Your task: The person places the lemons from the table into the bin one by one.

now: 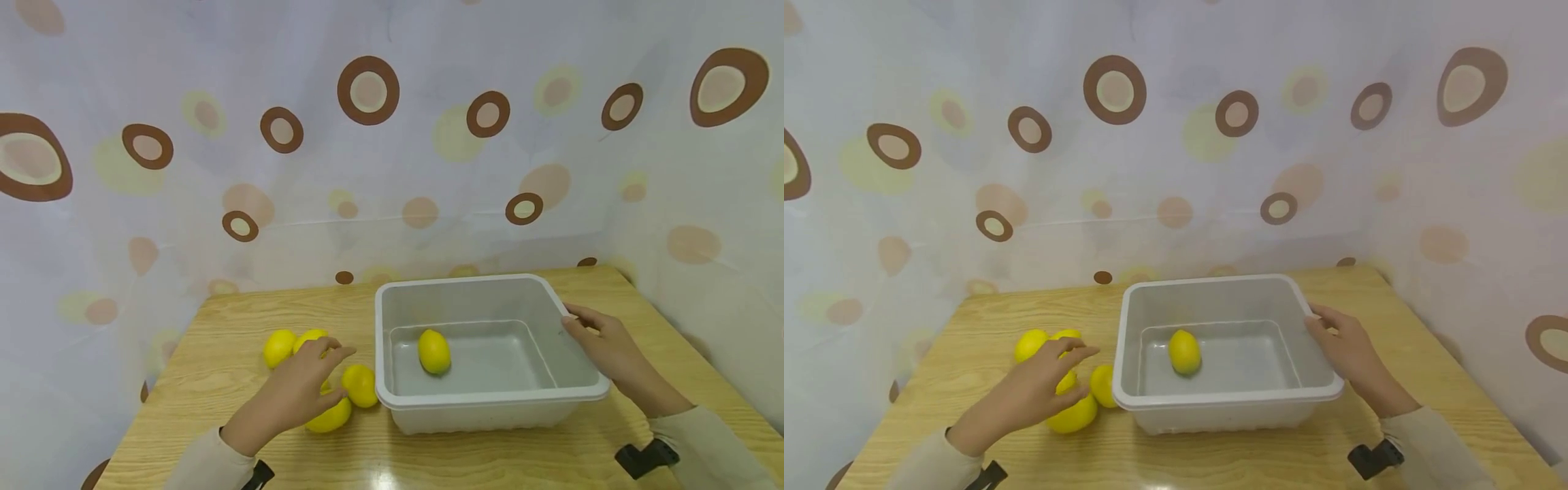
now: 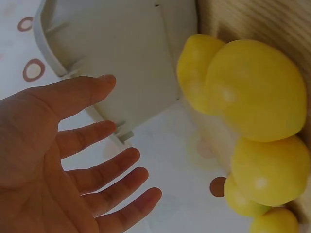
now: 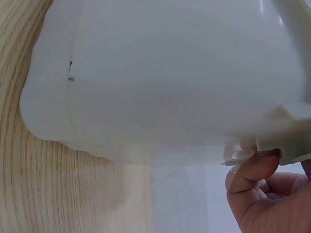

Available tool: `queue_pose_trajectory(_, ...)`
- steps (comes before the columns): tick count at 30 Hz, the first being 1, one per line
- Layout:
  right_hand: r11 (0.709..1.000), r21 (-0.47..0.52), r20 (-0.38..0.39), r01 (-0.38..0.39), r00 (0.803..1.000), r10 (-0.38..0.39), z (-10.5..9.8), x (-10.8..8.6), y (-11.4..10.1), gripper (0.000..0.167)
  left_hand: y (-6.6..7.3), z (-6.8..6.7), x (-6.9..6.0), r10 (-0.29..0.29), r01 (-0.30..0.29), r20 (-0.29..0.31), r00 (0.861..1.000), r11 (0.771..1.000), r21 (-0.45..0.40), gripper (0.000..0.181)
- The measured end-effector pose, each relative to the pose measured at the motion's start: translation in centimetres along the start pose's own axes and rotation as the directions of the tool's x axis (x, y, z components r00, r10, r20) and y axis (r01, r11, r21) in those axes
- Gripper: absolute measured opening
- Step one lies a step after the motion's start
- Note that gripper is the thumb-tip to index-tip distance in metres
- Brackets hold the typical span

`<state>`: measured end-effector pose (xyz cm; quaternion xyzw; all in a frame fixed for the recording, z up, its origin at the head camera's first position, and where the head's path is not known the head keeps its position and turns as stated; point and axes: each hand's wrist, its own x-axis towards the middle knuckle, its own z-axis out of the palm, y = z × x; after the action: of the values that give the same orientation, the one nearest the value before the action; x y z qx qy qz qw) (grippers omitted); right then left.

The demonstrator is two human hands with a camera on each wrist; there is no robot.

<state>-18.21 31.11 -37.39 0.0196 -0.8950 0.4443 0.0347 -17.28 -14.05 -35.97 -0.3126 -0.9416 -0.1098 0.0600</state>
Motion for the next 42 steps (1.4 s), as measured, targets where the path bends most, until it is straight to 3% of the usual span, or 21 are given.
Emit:
queue_pose_trajectory(11, 1.000, 0.006, 0.009, -0.015, 1.000, 0.015, 0.2, 0.0, -0.2, 0.059, -0.5, 3.0, -2.6, -0.040, 0.048, 0.114, 0.993, 0.996, -0.070, 0.054)
queue_pose_trajectory(17, 1.000, 0.011, 0.007, -0.009, 1.000, 0.009, 0.2, 0.0, -0.1, 0.059, -0.8, 4.0, -3.0, -0.038, 0.039, 0.110, 0.993, 0.999, -0.013, 0.056)
queue_pose_trajectory(28, 1.000, -0.002, -0.006, 0.000, 1.000, 0.000, 0.0, -0.1, -0.1, 0.057, -0.5, 5.2, -3.2, -0.043, 0.050, 0.150, 0.988, 0.998, -0.045, 0.059)
queue_pose_trajectory(42, 1.000, 0.012, -0.009, -0.001, 1.000, 0.001, 0.0, 0.0, 0.0, 0.058, -0.6, 5.5, -3.3, -0.037, 0.036, 0.104, 0.994, 0.999, 0.013, 0.058)
